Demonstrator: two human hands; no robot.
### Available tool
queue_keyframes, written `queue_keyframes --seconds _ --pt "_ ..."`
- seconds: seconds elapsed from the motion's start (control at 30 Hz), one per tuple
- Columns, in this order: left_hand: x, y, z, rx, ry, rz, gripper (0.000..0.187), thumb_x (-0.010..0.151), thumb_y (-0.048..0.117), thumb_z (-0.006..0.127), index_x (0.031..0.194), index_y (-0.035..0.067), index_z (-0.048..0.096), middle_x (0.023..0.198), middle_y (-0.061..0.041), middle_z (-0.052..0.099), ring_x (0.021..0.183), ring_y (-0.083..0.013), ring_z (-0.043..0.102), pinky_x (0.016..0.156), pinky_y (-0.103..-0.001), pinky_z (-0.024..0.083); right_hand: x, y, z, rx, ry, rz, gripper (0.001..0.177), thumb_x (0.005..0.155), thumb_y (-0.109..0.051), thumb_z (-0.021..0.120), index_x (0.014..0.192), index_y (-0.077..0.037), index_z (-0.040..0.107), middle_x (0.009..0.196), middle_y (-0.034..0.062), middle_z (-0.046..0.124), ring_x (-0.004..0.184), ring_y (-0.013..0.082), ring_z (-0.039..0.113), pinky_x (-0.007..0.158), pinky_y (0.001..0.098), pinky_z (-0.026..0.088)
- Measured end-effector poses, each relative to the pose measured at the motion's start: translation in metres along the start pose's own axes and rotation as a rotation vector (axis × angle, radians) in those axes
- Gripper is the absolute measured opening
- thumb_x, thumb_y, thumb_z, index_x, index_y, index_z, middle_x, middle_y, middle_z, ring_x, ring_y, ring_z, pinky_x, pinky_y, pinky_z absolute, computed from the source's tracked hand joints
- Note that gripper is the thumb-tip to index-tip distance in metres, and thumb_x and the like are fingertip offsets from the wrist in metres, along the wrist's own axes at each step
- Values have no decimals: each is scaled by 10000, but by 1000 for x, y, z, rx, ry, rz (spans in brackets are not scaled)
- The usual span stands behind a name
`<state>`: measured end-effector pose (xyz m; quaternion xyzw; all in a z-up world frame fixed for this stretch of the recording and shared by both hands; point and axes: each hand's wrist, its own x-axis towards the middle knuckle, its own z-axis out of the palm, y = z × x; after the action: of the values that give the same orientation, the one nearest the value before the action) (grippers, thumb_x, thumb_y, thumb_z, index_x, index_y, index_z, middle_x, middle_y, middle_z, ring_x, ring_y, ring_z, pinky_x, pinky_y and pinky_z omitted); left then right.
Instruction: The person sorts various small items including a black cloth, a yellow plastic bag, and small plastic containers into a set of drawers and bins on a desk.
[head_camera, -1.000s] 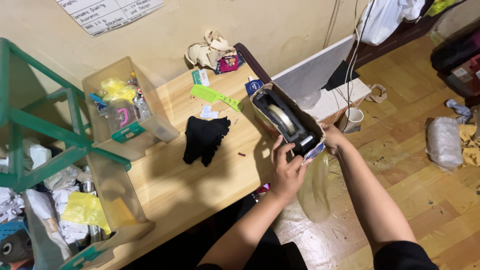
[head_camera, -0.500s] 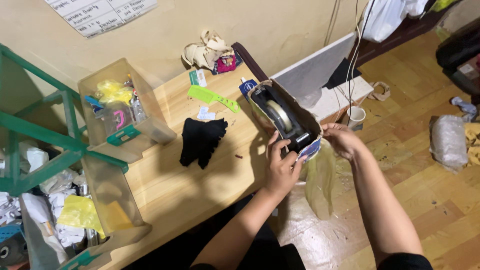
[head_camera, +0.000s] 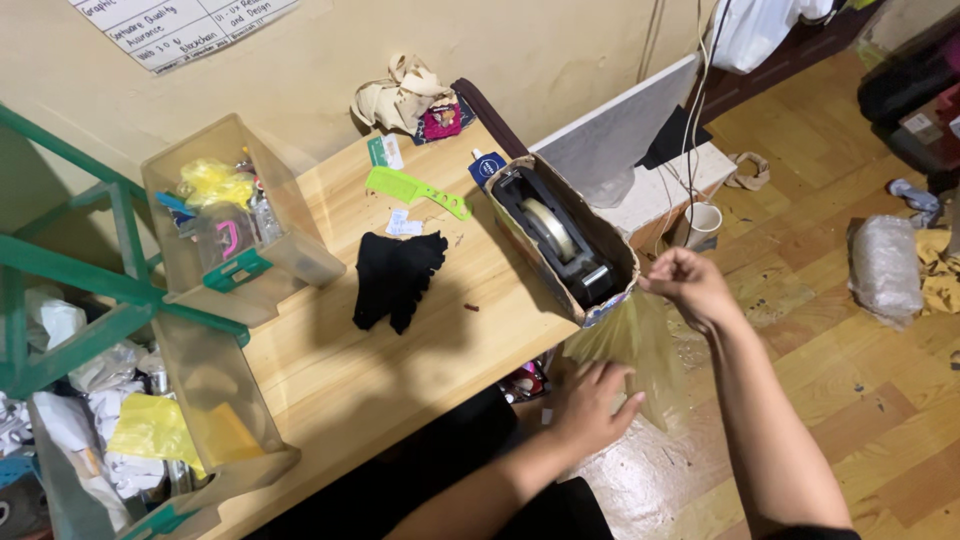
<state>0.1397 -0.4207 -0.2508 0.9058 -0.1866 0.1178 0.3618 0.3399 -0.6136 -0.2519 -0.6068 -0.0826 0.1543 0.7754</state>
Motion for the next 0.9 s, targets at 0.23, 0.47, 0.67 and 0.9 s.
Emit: queue_keyframes --seconds 0.23,0.47,0.67,0.9 --pt "60 -31 83 -345 339 -483 404 806 260 766 1071 6 599 906 -146 655 821 -320 652 714 -406 515 -69 -31 14 114 -127 74 293 746 189 665 947 -14 603 847 33 628 817 130 634 794 298 552" --pt "39 -17 50 -889 261 -558 200 966 212 584 950 19 635 811 -144 651 680 -211 605 656 -356 473 -77 -30 7 -534 34 45 268 812 46 679 1076 -1 670 1015 54 720 912 116 665 830 279 550" --pt "49 -5 -15 -414 160 -599 194 943 203 616 931 21 682 661 -122 647 552 -185 597 538 -330 440 -79 13 14 -419 20 277 267 979 -199 584 1119 -14 717 1058 77 751 1006 126 653 919 265 482" --pt "45 5 -45 -562 160 -632 175 929 174 609 952 16 681 699 -154 689 576 -227 693 558 -333 519 -89 23 13 -475 -169 86 219 830 -60 693 1022 42 673 932 96 733 874 171 645 811 285 501"
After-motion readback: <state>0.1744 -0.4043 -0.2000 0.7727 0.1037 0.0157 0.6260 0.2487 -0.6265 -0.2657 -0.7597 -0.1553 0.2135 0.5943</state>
